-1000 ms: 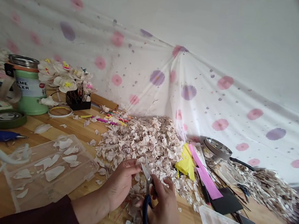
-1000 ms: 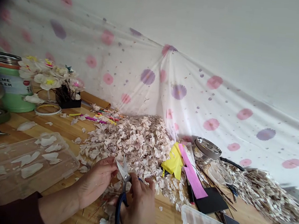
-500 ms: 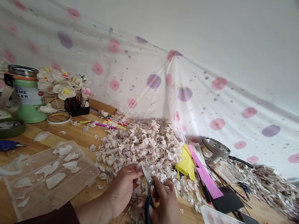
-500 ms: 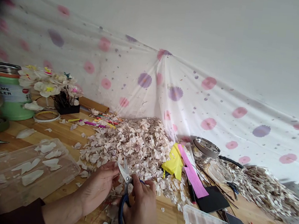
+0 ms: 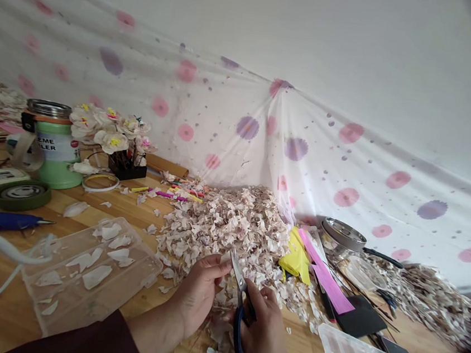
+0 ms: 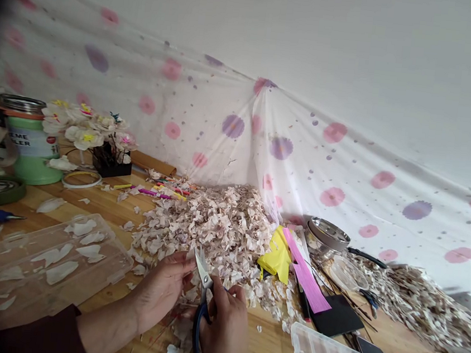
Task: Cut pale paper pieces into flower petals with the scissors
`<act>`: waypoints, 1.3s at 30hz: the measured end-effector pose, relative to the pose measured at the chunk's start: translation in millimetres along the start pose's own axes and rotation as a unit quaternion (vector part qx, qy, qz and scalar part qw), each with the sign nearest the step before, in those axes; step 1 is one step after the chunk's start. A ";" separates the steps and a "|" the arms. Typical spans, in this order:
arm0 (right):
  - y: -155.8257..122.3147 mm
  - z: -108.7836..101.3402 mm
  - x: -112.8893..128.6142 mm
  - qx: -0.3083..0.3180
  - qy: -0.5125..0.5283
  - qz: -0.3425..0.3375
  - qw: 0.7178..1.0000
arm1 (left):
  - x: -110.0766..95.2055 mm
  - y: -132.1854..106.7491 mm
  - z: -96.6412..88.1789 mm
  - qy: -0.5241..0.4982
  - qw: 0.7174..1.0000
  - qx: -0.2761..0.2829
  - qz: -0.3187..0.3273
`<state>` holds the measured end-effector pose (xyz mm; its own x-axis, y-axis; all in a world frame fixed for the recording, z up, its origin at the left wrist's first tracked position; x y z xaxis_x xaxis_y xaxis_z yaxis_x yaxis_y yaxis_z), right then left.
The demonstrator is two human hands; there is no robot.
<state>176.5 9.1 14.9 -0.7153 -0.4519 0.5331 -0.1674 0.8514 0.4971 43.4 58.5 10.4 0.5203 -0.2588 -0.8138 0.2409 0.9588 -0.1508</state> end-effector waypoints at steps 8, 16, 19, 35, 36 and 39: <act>-2.6 -0.7 -14.1 -0.011 0.102 0.101 0.990 | -2.3 -2.7 0.5 -0.029 0.999 -0.019 -0.025; -1.4 -4.8 7.8 0.054 0.071 0.078 0.993 | -8.9 -1.3 -5.9 0.057 0.996 -0.056 0.040; 4.1 -6.7 19.1 0.084 0.032 0.064 0.994 | -6.9 -0.2 -8.1 0.076 0.994 -0.061 0.047; 6.4 -1.6 16.9 0.101 -0.003 0.077 0.992 | -4.5 2.4 -9.0 0.092 0.993 -0.054 0.059; 6.5 -0.9 16.2 0.102 -0.010 0.079 0.992 | -4.7 2.4 -8.7 0.090 0.993 -0.051 0.061; 6.0 2.0 12.8 0.109 -0.017 0.085 0.990 | -4.5 3.0 -8.8 0.089 0.993 -0.054 0.060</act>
<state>164.9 8.9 23.4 -0.7674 -0.2912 0.5712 -0.1829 0.9533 0.2403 34.6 63.6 8.6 0.3847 -0.1262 -0.9144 0.0916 0.9909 -0.0982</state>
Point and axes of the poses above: each hand's wrist, its own y-axis towards the middle knuckle, its own z-axis out of the palm, x = y × z, the point moved 5 cm from there along y, towards the middle knuckle, and after that the axes turned 13 degrees about y, right-handed, at the moved point
